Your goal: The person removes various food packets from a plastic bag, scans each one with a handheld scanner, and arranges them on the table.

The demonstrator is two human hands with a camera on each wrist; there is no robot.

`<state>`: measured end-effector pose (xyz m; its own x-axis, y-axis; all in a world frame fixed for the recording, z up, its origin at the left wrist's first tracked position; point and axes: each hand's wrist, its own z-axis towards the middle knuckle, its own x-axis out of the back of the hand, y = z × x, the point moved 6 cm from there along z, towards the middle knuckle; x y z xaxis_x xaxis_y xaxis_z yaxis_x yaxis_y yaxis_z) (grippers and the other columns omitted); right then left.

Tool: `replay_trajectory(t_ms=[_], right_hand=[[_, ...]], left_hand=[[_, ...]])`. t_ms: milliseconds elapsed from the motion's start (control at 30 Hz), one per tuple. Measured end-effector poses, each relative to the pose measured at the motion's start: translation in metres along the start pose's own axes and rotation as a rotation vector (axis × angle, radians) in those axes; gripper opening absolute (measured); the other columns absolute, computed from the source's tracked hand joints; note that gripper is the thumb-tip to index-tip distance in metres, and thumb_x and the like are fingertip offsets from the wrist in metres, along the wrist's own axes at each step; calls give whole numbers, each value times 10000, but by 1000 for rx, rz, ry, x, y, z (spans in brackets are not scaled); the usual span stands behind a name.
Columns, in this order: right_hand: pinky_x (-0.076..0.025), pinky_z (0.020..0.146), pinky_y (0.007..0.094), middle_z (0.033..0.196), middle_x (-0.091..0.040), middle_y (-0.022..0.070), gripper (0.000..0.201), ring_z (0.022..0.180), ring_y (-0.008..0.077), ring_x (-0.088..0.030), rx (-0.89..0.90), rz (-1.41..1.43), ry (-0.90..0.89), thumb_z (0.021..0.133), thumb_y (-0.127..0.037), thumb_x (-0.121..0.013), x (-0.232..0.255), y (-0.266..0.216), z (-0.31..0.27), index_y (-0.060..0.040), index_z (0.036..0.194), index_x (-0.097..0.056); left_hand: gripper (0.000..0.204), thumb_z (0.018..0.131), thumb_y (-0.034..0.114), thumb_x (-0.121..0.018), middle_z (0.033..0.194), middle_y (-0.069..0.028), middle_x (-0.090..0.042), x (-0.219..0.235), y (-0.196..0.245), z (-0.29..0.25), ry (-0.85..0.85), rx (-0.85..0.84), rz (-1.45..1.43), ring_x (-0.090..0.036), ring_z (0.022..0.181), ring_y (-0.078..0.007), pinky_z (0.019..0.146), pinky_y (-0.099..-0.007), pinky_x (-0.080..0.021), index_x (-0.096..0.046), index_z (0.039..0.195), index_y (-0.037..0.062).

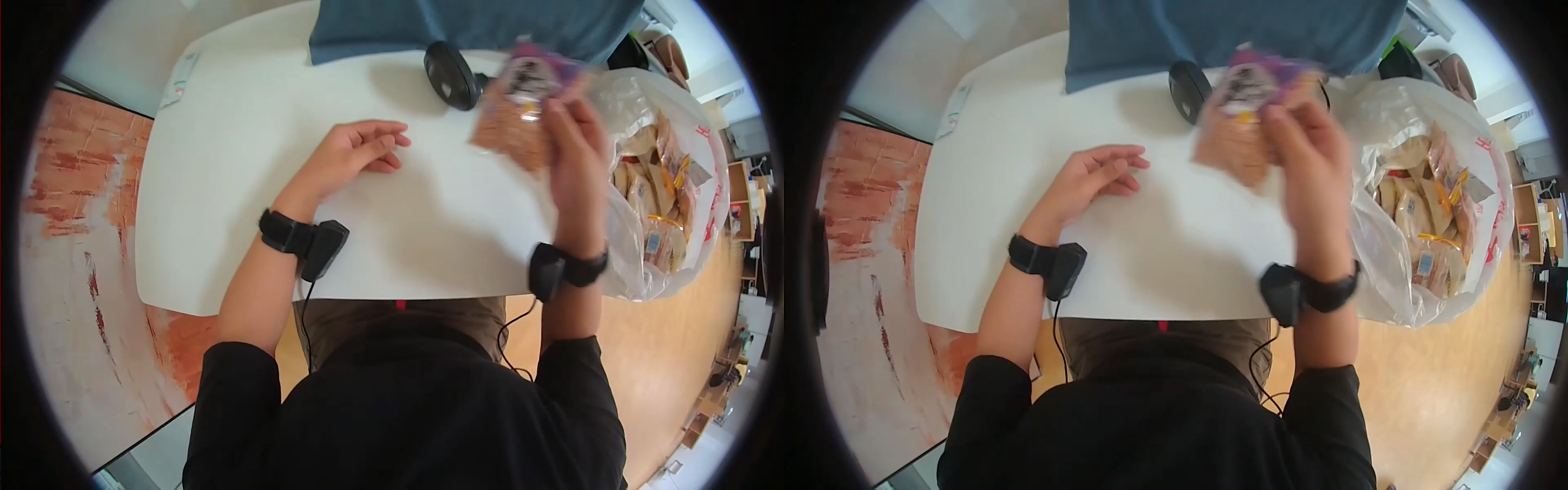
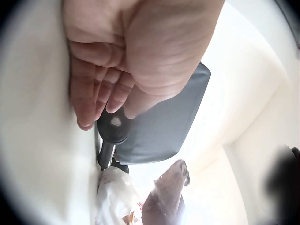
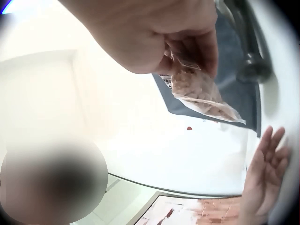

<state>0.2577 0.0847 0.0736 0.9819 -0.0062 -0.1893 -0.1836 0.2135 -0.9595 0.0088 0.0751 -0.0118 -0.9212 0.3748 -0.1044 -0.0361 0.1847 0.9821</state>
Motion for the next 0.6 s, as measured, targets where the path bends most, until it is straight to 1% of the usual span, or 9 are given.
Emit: replay_trajectory(t_ms=[33, 100, 167, 200, 300, 333, 400, 500, 600], right_hand=[[-441, 715, 211, 880, -621, 38, 144, 775, 84, -564, -90, 76, -77, 873, -92, -574, -19, 15, 5, 13, 972, -589], [-455, 759, 247, 936, -617, 51, 191, 831, 109, -577, -186, 213, -168, 885, -117, -555, -54, 34, 10, 12, 1026, -574], [-460, 790, 275, 976, -609, 56, 223, 870, 126, -580, -264, 308, -235, 899, -142, -536, -68, 52, 11, 11, 1060, -561], [-463, 805, 289, 995, -606, 58, 239, 889, 134, -582, -304, 354, -271, 906, -154, -527, -73, 58, 12, 10, 1077, -555], [-463, 835, 316, 1044, -594, 69, 279, 915, 151, -584, -378, 299, -275, 920, -187, -506, -76, 68, 4, 12, 1112, -544], [-467, 848, 326, 1048, -599, 72, 318, 923, 150, -583, -388, 277, -300, 915, -210, -526, -76, 70, 2, 13, 1142, -536], [-476, 841, 326, 1041, -607, 77, 329, 907, 149, -588, -384, 196, -304, 906, -211, -548, -75, 73, 1, 19, 1142, -542], [-487, 832, 325, 1023, -618, 82, 321, 889, 150, -597, -391, 106, -288, 894, -204, -575, -74, 74, 2, 32, 1111, -563], [-491, 825, 314, 1009, -624, 76, 282, 888, 142, -603, -381, 119, -271, 888, -181, -587, -73, 74, 3, 38, 1065, -589]], left_hand=[[350, 932, 223, -512, 1093, -111, -608, 0, 2, -2, -8, -12, -12, -606, 862, -150, 797, -263, -503, -540, 1201, 1], [387, 928, 260, -519, 1086, -113, -610, 0, 5, -5, 1, -27, -62, -610, 858, -156, 783, -270, -505, -530, 1203, -13], [410, 927, 293, -523, 1065, -107, -617, 0, 4, -6, 18, -50, -120, -609, 841, -149, 779, -276, -510, -534, 1193, -18], [404, 909, 239, -559, 1027, -103, -625, -1, 4, -5, 42, -44, -157, -617, 805, -148, 741, -265, -518, -517, 1202, -35], [376, 871, 155, -611, 950, -90, -634, 6, 2, -2, 122, -53, -135, -607, 714, -130, 647, -234, -510, -533, 1181, -44], [358, 858, 133, -622, 915, -80, -634, 10, 0, -2, 142, -65, -115, -596, 686, -119, 616, -226, -498, -548, 1162, -41], [324, 833, 91, -645, 844, -61, -634, 16, -3, -1, 182, -86, -82, -573, 629, -99, 553, -209, -474, -580, 1124, -37], [263, 824, 94, -657, 781, -39, -628, 18, 1, -3, 278, -133, 53, -543, 592, -77, 514, -202, -442, -624, 1059, -19], [232, 816, 81, -659, 752, -29, -622, 22, 5, -4, 354, -193, 53, -539, 585, -70, 510, -192, -439, -640, 1031, -6]])
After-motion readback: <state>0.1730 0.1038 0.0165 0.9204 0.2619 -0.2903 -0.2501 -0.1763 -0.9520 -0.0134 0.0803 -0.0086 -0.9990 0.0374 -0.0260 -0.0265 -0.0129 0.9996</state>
